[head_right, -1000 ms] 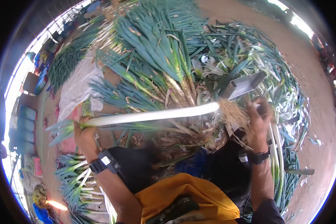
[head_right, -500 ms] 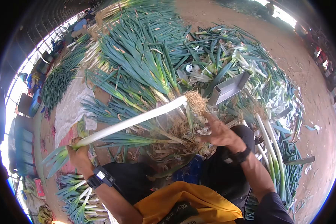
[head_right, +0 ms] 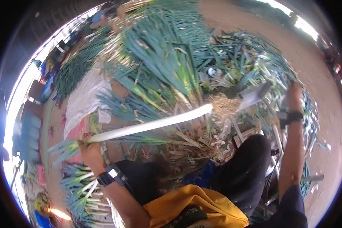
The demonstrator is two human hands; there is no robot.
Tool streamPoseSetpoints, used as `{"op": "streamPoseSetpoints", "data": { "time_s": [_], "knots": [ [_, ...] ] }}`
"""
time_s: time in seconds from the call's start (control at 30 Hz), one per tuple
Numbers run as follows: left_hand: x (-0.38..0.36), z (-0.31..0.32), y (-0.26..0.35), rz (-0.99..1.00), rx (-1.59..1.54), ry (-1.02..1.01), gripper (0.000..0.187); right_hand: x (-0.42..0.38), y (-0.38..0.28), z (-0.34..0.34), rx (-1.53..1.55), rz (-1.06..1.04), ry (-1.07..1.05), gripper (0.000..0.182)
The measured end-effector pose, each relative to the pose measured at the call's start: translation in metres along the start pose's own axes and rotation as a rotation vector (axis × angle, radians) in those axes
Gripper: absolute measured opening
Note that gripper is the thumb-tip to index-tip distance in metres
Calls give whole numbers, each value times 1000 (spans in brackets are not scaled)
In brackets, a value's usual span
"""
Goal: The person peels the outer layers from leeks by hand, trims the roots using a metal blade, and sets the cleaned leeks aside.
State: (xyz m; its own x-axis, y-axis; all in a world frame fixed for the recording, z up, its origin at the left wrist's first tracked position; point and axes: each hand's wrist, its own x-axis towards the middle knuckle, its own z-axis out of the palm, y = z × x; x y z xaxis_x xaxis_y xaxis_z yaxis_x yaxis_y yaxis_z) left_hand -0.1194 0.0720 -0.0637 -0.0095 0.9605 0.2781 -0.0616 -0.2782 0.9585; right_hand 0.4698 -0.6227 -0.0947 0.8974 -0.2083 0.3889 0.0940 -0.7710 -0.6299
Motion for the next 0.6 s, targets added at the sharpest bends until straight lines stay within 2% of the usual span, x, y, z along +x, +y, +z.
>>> {"op": "streamPoseSetpoints", "data": {
  "time_s": [0.07,0.13,0.17,0.2,0.23,0.27,0.3,0.33,0.4,0.43,0.47,0.5,0.53,0.57,0.6],
  "knots": [
    [-18,9,27,267,789,84,64,-66,-90,-41,624,104,-183,46],
    [-33,31,57,1,497,-19,31,-148,-150,-34,483,-144,-447,48],
    [-33,32,57,3,522,9,31,-198,-142,-17,997,-114,-704,40],
    [-29,34,51,-179,71,-18,35,-224,-139,-8,321,-629,-893,55],
    [-24,38,43,-343,-392,-54,38,-269,-198,-31,-36,-851,-1152,69],
    [-20,44,38,-497,-862,-104,42,-300,-236,-36,-7,-860,-1367,73],
    [-18,51,38,-647,-1337,-165,46,-322,-248,-28,32,-877,-1473,76],
    [-24,62,49,-643,-1335,-173,46,-342,-255,-15,67,-889,-1576,78],
    [-41,82,74,-763,-1300,-135,54,-373,-272,10,179,-814,-1570,78],
    [-40,89,59,-748,-1423,-272,57,-384,-288,12,454,-577,-1618,74],
    [-42,95,58,-803,-1423,-306,57,-392,-306,13,723,-314,-1611,70],
    [-47,100,57,-784,-1423,-376,58,-393,-327,25,693,-281,-1640,62],
    [-53,109,56,-775,-1431,-449,59,-394,-349,14,1010,-99,-1591,59],
    [-59,115,60,-797,-1415,-492,59,-403,-352,38,1094,-31,-1495,59],
    [-67,118,68,-818,-1400,-535,60,-398,-373,28,1186,45,-1425,57]
  ]
}}
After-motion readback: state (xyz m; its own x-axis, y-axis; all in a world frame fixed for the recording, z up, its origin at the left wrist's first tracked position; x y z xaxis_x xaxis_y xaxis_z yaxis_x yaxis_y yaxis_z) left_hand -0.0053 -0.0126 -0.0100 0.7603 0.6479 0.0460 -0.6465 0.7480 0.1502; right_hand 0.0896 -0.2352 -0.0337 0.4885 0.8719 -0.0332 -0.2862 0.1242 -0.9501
